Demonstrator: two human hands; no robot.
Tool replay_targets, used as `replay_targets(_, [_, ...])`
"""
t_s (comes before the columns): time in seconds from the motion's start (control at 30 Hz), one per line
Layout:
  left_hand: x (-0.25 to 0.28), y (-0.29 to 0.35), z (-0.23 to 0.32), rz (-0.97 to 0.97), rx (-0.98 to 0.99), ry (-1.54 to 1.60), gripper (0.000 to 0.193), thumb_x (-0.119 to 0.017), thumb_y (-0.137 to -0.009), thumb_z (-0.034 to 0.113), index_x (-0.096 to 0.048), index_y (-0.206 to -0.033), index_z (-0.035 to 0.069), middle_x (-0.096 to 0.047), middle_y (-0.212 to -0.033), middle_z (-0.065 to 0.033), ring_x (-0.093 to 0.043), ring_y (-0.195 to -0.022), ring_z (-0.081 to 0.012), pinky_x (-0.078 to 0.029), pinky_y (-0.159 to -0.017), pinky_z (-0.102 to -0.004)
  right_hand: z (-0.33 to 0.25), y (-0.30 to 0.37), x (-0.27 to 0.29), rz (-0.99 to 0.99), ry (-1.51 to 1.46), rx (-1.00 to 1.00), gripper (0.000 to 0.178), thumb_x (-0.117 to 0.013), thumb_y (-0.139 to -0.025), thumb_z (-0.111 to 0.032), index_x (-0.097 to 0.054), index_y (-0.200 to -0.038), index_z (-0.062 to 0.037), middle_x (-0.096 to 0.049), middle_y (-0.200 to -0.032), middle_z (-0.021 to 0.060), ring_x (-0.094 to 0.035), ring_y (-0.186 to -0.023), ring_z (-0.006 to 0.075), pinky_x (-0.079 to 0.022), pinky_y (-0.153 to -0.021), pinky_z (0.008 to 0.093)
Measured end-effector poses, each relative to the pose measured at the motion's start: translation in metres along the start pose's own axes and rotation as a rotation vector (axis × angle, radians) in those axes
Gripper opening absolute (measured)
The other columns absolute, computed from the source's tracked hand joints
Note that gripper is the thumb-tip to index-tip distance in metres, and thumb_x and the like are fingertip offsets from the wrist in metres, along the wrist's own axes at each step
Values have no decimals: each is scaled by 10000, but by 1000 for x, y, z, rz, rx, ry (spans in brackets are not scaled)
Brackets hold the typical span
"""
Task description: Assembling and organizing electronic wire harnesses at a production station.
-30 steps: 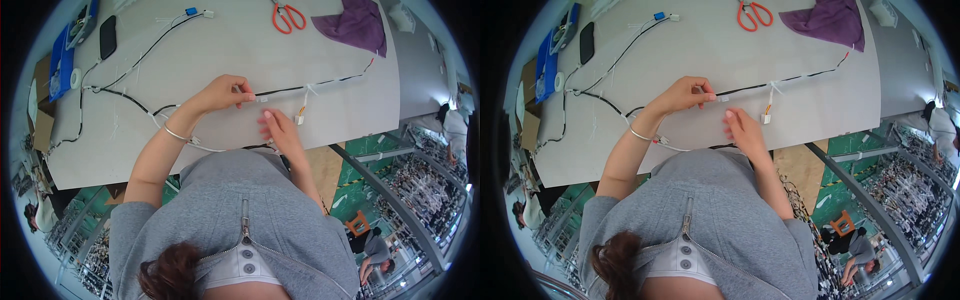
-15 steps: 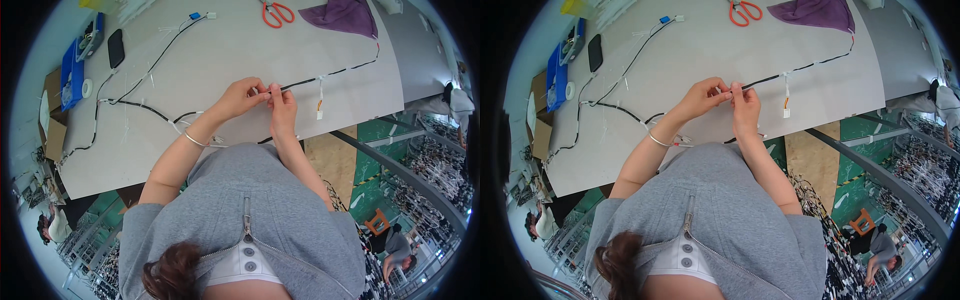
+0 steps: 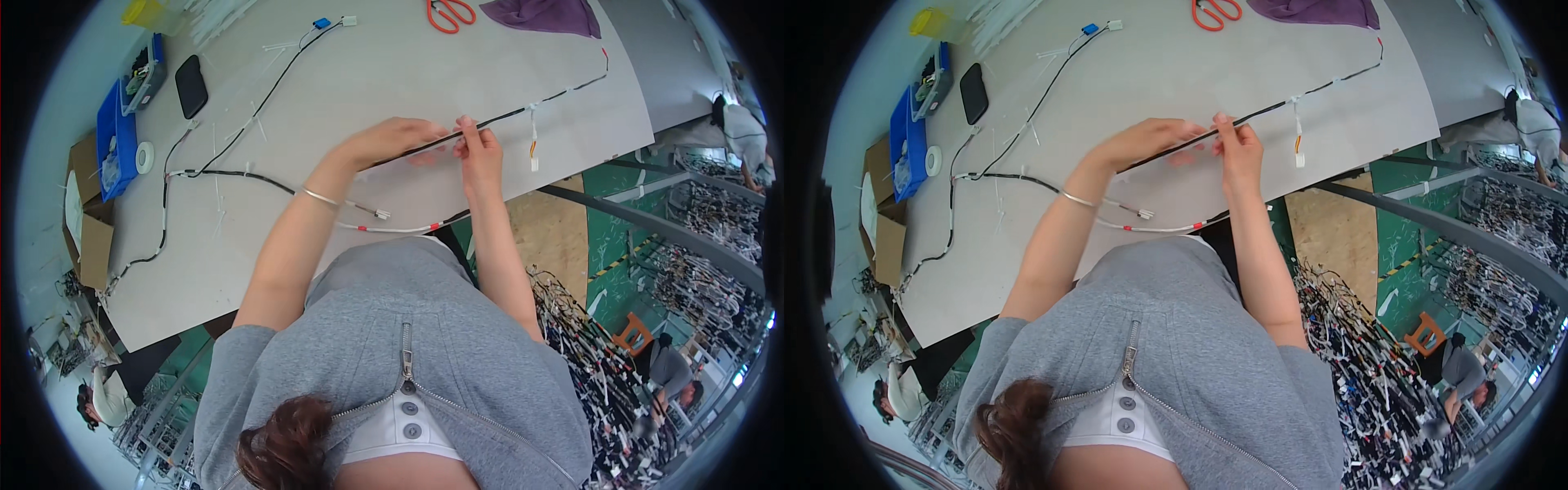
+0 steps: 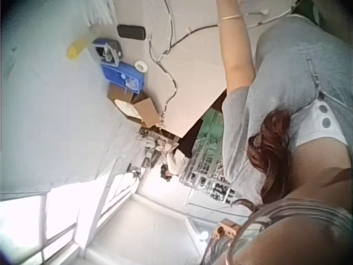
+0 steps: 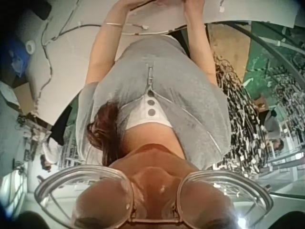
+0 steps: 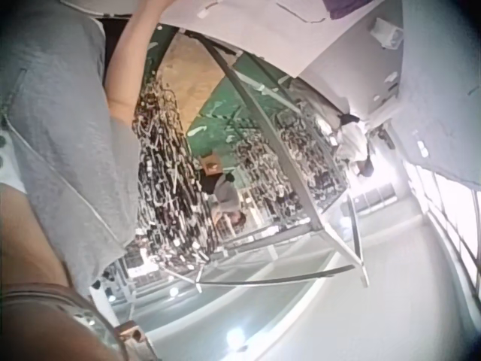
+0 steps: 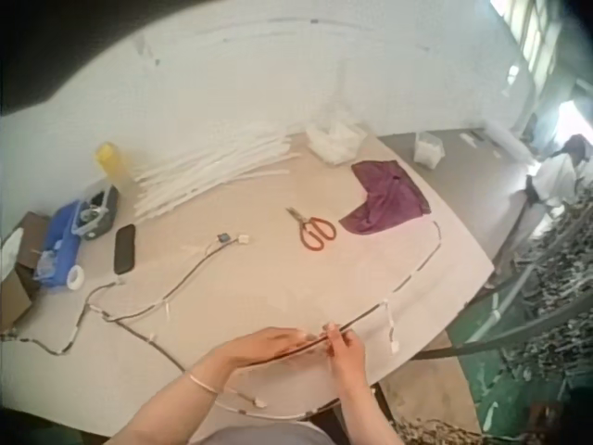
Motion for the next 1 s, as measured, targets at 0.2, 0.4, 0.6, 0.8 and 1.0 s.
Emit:
replay_targets(0.2, [11, 49, -18, -305, 229, -102, 420, -545, -1026, 444, -735, -1115, 80, -643, -811, 26, -493, -627, -63, -383, -619, -223, 3, 3, -3, -27, -24, -14, 342, -653, -1006, -316, -651, -1152, -7, -664, -1080, 74, -550, -753, 73, -462, -685, 240])
replay_targets(0.4, [19, 49, -29, -175, 74, -37, 356, -542, -1040, 365, -724, -1009, 61, -588, -734, 35, -435, -606, -59, -370, -571, -217, 50, 51, -45, -170, -150, -80, 341, -597, -1037, -306, -658, -1204, -14, -668, -1058, 50, -574, -829, 97, -467, -778, 264])
replay_targets(0.6, [16, 53, -25, -93, -46, -258, 346, -520, -1050, 328, -677, -907, 55, -565, -682, 25, -441, -607, -63, -368, -570, -241, 56, 63, -50, -104, 43, 45, 224, -656, -1002, -264, -669, -995, -40, -663, -939, 23, -551, -837, 69, -436, -755, 237])
replay_targets(0.8, [16, 58, -24, -37, -95, -279, 349, -515, -1050, 318, -690, -903, 54, -594, -711, 12, -501, -674, -83, -405, -631, -260, 50, 67, -51, 31, 180, 208, 256, -649, -1011, -265, -596, -899, -41, -609, -817, 13, -531, -731, 73, -433, -699, 234])
replay_targets(1.0, [25, 74, -35, -227, 81, -82, 320, -503, -1054, 341, -714, -1048, 100, -632, -807, 22, -539, -749, -85, -443, -670, -250, 40, 65, -49, 53, 202, 319, 273, -626, -1024, -274, -586, -919, -25, -624, -839, 26, -585, -775, 93, -465, -720, 243])
Point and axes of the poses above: each hand's wrist, its own y-axis away from the middle knuckle, its own x-axis out of the back of the hand, z = x × y, the point moved 10 cm from there along -y, towards the middle knuckle
